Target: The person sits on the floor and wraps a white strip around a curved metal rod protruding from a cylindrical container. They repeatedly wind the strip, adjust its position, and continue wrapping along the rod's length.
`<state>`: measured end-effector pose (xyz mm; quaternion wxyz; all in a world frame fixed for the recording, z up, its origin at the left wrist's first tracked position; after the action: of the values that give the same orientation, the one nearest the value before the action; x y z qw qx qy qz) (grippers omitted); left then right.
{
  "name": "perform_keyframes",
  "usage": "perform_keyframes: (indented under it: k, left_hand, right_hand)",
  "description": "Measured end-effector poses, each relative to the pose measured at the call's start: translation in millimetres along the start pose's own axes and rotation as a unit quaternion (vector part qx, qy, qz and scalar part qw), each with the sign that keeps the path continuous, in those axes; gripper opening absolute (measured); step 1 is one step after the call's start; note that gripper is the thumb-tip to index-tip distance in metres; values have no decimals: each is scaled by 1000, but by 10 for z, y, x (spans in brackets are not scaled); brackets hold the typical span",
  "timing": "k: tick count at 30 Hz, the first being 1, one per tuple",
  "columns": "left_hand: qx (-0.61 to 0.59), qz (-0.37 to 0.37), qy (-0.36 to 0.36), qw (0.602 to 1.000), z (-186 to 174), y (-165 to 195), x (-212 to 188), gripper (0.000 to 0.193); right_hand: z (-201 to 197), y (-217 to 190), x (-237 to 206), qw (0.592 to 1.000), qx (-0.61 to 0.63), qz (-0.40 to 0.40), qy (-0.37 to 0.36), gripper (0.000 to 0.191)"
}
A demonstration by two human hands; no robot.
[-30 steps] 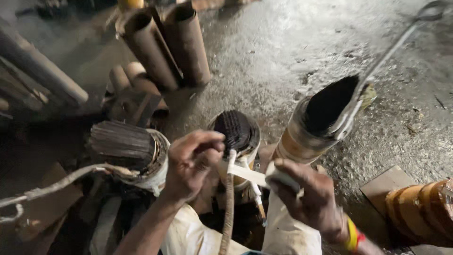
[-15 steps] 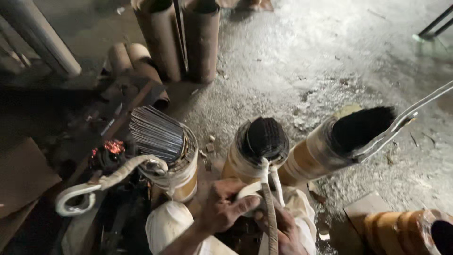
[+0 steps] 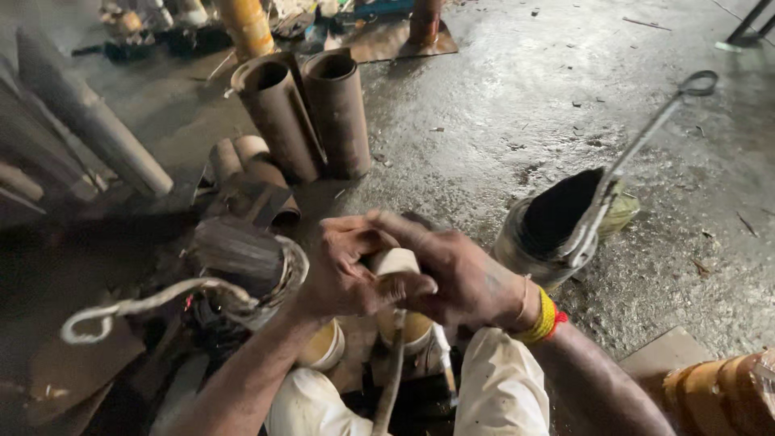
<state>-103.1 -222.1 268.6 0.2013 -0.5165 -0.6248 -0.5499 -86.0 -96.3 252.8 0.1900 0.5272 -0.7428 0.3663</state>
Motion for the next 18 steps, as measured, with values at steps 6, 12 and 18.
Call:
perform_keyframes:
  k: [6, 12, 18]
  left_hand:
    - [-124, -211, 63, 967, 99, -378, -422, 35]
    - [-228, -345, 46, 910, 535, -489, -1632, 49]
    - [-334, -447, 123, 820, 626, -573, -2051, 35]
  right_hand:
    - [-148, -55, -1110, 969, -139, 181, 97, 60]
    - [1238, 37, -2003, 888, 33, 395, 231, 47]
    - [1864, 10, -1743, 844, 232, 459, 151, 57]
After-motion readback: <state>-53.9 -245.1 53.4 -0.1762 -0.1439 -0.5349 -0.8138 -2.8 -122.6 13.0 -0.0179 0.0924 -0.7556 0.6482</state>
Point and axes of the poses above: each hand's wrist, its own x-axis towards the middle knuckle, its own z-axis out of the palm, y = z × x, the point moved 8 cm from there along x, towards the middle knuckle, and after that the axes turned 11 degrees about -x, right-handed, at the moved point
